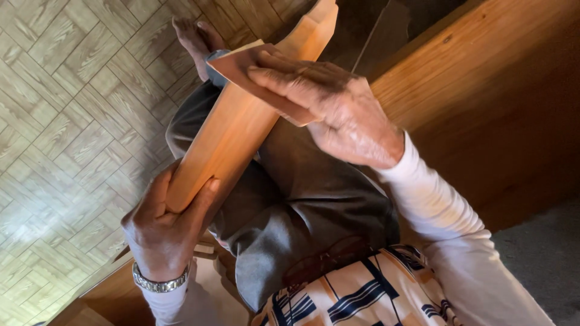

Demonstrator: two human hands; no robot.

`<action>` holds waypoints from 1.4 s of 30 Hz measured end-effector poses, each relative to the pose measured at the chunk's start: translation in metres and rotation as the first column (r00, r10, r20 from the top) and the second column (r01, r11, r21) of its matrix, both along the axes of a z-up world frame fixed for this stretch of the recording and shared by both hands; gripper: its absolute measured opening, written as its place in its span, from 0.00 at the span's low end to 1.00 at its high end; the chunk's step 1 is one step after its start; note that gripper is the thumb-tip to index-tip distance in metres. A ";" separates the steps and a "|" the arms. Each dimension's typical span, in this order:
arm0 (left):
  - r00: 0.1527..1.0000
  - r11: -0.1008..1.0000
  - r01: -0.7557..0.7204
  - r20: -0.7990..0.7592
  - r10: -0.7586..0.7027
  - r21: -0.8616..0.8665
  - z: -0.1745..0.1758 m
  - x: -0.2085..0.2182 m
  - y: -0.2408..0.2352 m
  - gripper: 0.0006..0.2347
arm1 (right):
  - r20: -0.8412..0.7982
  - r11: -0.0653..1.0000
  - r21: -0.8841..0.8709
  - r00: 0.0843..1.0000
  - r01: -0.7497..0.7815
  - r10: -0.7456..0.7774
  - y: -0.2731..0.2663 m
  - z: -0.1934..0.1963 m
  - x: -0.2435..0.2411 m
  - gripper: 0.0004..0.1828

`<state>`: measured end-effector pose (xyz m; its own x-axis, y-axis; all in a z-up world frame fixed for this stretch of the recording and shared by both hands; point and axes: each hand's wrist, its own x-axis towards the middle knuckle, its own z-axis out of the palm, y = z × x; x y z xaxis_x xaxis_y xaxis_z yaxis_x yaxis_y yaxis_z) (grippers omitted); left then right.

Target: The person sands a wooden board using a sanding block. They hold the board on their lap and rub the sanding block along the edges and flat surfaces, flipping the board over to work on different sides.

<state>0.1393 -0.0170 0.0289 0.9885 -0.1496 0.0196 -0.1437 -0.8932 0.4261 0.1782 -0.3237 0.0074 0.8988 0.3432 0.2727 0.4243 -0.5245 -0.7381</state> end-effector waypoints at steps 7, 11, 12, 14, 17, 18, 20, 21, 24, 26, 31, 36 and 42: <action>0.999 0.997 0.043 0.031 -0.042 -0.057 0.003 0.000 -0.008 0.16 | -0.089 0.990 0.103 0.992 0.095 -0.086 -0.017 -0.040 0.011 0.41; 0.997 0.997 0.055 0.054 -0.051 -0.058 0.002 -0.002 -0.004 0.16 | 0.159 0.996 -0.010 0.983 0.093 -0.090 0.008 -0.016 -0.007 0.22; 0.997 0.997 0.054 0.051 -0.051 -0.057 0.002 -0.002 -0.004 0.16 | 0.157 0.996 -0.010 0.984 0.092 -0.090 0.007 -0.011 -0.008 0.22; 1.000 0.999 0.009 0.004 -0.009 -0.038 0.002 -0.001 -0.004 0.15 | 0.036 0.998 0.066 0.999 -0.021 0.019 0.006 -0.001 -0.009 0.19; 0.998 0.998 0.037 0.047 -0.035 -0.044 -0.001 0.000 -0.003 0.16 | -0.021 0.972 0.237 1.000 -0.006 0.012 0.001 -0.022 -0.004 0.21; 0.998 0.998 0.036 0.049 -0.033 -0.050 0.000 -0.001 -0.004 0.16 | -0.019 0.973 0.232 1.000 -0.008 0.013 -0.004 -0.031 0.002 0.21; 0.998 0.997 0.052 0.039 -0.050 -0.051 0.001 -0.001 -0.007 0.16 | -0.133 0.955 0.282 0.990 0.088 -0.052 -0.013 -0.050 0.011 0.26; 0.998 0.997 0.053 0.041 -0.050 -0.054 0.001 -0.001 -0.007 0.16 | -0.131 0.956 0.278 0.990 0.088 -0.053 -0.013 -0.051 0.013 0.26; 0.999 0.998 0.039 0.015 -0.038 -0.046 0.003 -0.004 -0.008 0.15 | -0.070 0.949 0.306 0.996 0.079 -0.061 -0.007 -0.039 0.011 0.25; 0.999 0.999 0.028 0.023 -0.028 -0.026 0.007 -0.005 -0.009 0.15 | 0.028 0.981 0.196 0.999 0.014 -0.020 0.006 -0.006 0.000 0.19; 0.999 0.999 0.040 0.032 -0.039 -0.036 0.004 -0.007 -0.009 0.15 | -0.028 0.979 0.193 0.998 0.064 -0.060 0.010 -0.021 -0.012 0.25; 0.995 0.997 0.071 0.071 -0.069 -0.033 0.001 -0.007 -0.010 0.16 | -0.122 0.874 0.401 0.962 0.274 -0.245 -0.003 -0.081 0.006 0.19; 0.998 0.999 0.041 0.049 -0.040 -0.018 0.006 -0.011 -0.010 0.15 | 0.020 0.986 0.109 0.991 0.127 -0.130 0.011 -0.018 -0.020 0.20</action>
<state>0.1281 -0.0268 0.0354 0.9795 -0.1886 0.0703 -0.2003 -0.8782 0.4343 0.1585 -0.3128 -0.0109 0.9254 0.1931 0.3261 0.3789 -0.4945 -0.7823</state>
